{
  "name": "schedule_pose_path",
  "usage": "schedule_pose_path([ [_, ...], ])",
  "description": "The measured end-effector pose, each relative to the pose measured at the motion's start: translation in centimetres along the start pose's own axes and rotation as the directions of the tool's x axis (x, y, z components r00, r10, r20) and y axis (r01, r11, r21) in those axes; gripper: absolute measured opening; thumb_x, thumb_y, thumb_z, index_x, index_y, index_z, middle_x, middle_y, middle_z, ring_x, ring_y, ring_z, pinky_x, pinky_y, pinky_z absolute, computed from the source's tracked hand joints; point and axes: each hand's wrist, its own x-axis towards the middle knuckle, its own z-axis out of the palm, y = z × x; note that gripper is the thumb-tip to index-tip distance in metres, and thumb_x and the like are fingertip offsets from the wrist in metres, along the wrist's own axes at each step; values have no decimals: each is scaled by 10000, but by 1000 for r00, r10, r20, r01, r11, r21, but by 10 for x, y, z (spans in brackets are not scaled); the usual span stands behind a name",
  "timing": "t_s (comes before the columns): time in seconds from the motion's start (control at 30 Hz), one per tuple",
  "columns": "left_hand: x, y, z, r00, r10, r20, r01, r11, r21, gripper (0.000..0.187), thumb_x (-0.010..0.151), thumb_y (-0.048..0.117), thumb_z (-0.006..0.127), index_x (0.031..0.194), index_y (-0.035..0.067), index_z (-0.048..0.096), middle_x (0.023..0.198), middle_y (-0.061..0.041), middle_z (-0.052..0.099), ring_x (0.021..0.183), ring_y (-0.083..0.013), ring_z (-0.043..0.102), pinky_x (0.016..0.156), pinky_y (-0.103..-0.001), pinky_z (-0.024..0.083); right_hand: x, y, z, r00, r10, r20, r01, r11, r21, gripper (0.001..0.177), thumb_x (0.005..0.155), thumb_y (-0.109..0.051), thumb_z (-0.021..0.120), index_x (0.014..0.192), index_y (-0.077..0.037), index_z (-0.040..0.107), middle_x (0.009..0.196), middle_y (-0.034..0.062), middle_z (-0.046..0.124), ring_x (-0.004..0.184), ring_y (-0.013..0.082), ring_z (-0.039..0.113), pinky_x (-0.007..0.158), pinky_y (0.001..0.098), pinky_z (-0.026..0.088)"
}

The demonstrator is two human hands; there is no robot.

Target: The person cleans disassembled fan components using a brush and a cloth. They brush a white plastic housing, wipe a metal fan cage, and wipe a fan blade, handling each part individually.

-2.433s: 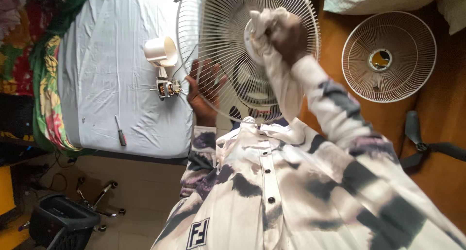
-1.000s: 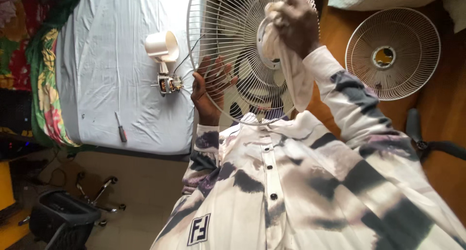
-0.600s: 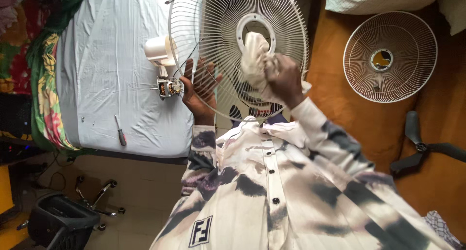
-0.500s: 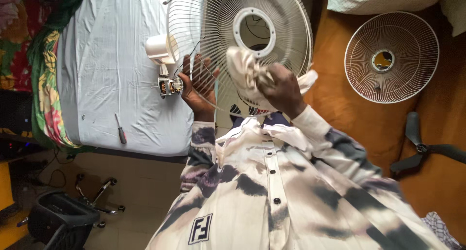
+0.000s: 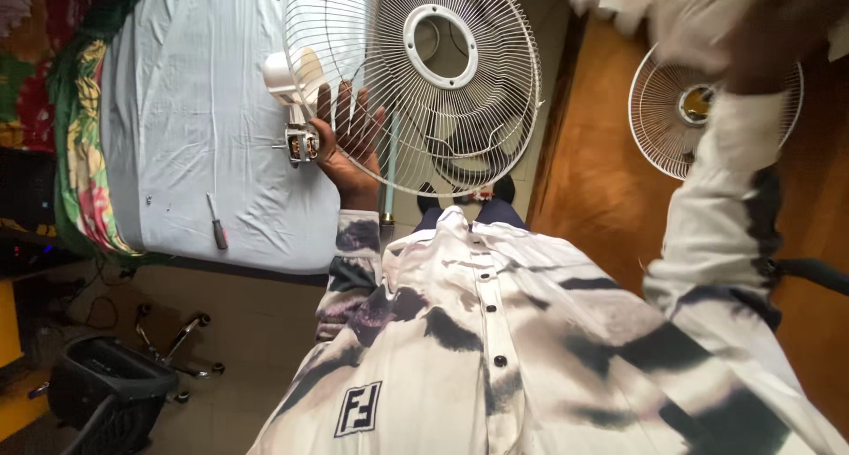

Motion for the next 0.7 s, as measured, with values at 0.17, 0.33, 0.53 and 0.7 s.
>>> schedule_pose_path([
  [0.17,6,-17,28,998,53,37,-54,999,6,565,1070,391,540,1515,55,449,1434,-198,612,1282,-358,636,987,-590,601,-2,10,13,996,33,87,-34,999,14,324,983,-129,684,1303,-81,701,1156,112,760,1008,233,754,909,370,605],
  [0.33,11,-39,44,959,9,283,-62,982,179,451,1157,366,491,1430,20,587,1310,-212,697,1150,-334,705,982,-502,611,-65,19,65,895,111,433,-70,992,-109,353,1015,-115,652,1363,-103,704,1206,92,779,1063,202,772,977,359,613],
  [0.53,-5,-96,41,802,-391,451,-181,562,807,238,1046,178,702,1200,-2,722,1231,-136,735,1039,-297,711,917,-426,552,-86,22,82,815,355,458,-579,507,639,415,1128,-255,613,1422,35,570,1148,50,703,944,150,685,850,331,574],
  [0.7,-39,-148,24,797,-542,266,-275,67,959,350,983,228,683,1328,168,694,1001,-118,746,826,-260,741,759,-389,570,-106,19,107,740,448,502,-672,521,526,487,987,-233,604,1408,-3,521,1066,54,666,847,129,625,780,299,559],
])
